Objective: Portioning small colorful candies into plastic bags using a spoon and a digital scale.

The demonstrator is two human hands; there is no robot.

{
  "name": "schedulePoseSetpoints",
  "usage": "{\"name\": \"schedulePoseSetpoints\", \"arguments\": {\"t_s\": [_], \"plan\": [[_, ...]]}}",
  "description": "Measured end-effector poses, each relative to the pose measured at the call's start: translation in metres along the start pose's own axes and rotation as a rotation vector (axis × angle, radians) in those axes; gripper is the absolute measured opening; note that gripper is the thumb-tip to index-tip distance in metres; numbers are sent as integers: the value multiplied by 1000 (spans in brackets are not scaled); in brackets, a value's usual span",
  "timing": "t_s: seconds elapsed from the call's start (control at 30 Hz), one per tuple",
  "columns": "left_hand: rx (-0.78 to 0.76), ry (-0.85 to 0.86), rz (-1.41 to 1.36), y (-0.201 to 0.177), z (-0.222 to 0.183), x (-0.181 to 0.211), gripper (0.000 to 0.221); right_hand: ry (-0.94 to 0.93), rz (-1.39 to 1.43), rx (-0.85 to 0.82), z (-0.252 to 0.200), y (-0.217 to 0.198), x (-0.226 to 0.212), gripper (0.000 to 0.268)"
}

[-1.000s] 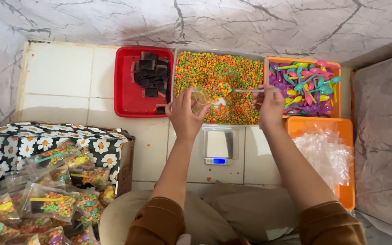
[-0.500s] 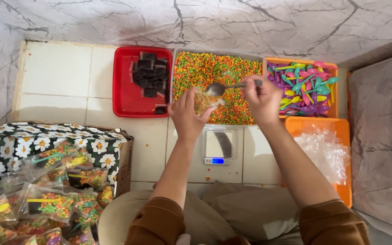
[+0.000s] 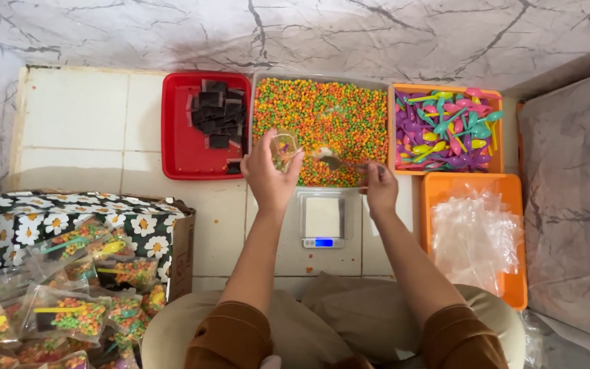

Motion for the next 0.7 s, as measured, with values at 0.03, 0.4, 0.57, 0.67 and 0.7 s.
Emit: {"name": "schedulePoseSetpoints", "arguments": {"t_s": [0.03, 0.4, 0.57, 0.67, 0.7], "plan": [[-3, 2, 0, 0, -1, 1, 76, 2, 1, 3, -2, 3, 6, 21], [0, 20, 26, -1, -1, 2, 77, 259, 185, 93, 2, 9, 56, 24], [13, 57, 58, 4, -4, 0, 78, 123, 231, 116, 29, -7, 8, 23], [-2, 77, 62, 5, -6, 4, 78, -13, 241, 124, 35, -16, -61, 24], [-12, 93, 63, 6, -6, 6, 79, -76, 248, 110, 36, -16, -90, 22]]}}
Point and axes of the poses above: each hand's wrist, its own z-axis towards the middle knuckle, its own y-axis out of the palm, x = y × z, the point moved 10 cm from there along z, towards the middle knuckle, and after that the axes turned 8 degrees about -y, right-handed, at the moved point
